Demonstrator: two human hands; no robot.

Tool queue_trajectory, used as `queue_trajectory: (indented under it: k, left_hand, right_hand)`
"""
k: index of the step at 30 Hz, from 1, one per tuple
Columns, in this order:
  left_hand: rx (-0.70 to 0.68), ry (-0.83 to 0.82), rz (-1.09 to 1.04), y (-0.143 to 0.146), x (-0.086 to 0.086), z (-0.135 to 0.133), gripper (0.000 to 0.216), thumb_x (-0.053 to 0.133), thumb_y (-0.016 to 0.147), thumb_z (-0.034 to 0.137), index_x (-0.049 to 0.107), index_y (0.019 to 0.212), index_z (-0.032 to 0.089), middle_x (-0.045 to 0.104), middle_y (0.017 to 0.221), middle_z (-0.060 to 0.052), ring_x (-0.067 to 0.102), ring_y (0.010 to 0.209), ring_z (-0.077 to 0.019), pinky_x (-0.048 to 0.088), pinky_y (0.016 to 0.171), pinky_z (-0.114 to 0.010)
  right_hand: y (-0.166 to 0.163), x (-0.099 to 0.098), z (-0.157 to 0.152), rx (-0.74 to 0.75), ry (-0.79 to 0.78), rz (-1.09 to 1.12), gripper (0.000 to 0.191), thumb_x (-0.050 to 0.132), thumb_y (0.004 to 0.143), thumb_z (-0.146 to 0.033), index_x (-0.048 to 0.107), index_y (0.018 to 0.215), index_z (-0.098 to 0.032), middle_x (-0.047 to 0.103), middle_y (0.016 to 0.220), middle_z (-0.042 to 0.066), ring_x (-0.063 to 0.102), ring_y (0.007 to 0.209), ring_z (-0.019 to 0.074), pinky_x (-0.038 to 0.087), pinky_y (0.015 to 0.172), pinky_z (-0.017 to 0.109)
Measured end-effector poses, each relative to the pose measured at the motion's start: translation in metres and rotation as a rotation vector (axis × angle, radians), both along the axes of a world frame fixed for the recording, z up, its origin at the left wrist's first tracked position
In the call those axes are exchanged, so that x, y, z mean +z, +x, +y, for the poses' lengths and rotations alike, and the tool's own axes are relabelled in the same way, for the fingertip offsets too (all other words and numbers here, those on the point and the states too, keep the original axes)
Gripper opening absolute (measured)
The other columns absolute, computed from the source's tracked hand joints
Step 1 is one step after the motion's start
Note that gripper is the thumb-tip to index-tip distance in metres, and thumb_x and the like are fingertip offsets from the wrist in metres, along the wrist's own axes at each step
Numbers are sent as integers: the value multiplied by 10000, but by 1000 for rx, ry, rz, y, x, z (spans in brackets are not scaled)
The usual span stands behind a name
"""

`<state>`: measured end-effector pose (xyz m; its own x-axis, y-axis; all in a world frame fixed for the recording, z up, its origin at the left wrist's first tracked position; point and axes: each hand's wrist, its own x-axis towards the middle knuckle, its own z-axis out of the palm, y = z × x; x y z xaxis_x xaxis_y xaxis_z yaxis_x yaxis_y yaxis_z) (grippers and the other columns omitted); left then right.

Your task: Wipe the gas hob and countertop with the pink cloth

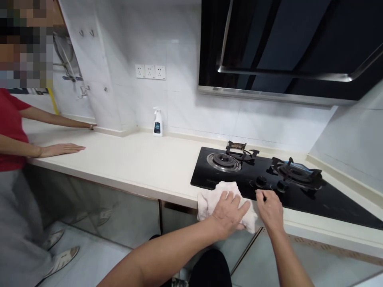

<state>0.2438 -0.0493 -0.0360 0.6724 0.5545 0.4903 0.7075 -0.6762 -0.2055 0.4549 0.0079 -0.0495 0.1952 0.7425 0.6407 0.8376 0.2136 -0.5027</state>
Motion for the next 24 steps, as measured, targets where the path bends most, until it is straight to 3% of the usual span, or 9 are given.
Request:
queue_trajectory:
  k: [6, 12, 17, 21, 24]
  left_hand:
    - [8, -22, -20, -52, 2, 3, 659, 755, 831, 606, 615, 1234, 103, 645, 1162, -159, 587, 1072, -315, 410, 1040, -470]
    - [102, -46, -74, -156, 3, 0, 749, 851, 724, 611, 634, 1262, 137, 636, 1256, -182, 578, 1186, -348, 353, 1137, -526]
    - [351, -69, -84, -258, 10, -13, 819, 890, 650, 650, 660, 1343, 280, 578, 1431, -175, 460, 1376, -414, 207, 1181, -681]
    - [565, -115, -58, -336, 18, -31, 865, 919, 647, 591, 626, 1425, 348, 528, 1515, -177, 386, 1448, -449, 234, 1153, -706]
    - [764, -136, -22, -388, 26, -42, 922, 936, 623, 574, 599, 1461, 384, 422, 1616, -177, 257, 1499, -538, 238, 1123, -755]
  right_hand:
    - [11, -8, 3, -76, -84, -65, 493, 367, 885, -538, 748, 941, -230, 723, 1109, 129, 630, 1064, 323, 485, 930, 454]
    - [12, -13, 7, -96, -112, -102, 518, 348, 871, -562, 759, 923, -250, 723, 1097, 127, 617, 1045, 348, 473, 915, 492]
    - [16, -18, 13, -92, -132, -79, 481, 373, 826, -576, 759, 872, -292, 726, 1099, 146, 613, 1031, 378, 468, 860, 525]
    - [18, -22, 16, -107, -150, -89, 471, 396, 777, -578, 768, 863, -302, 729, 1149, 165, 611, 1028, 395, 452, 849, 540]
    - [15, -17, 11, -91, -206, -151, 493, 391, 814, -568, 781, 916, -283, 725, 1197, 149, 615, 1059, 390, 457, 855, 530]
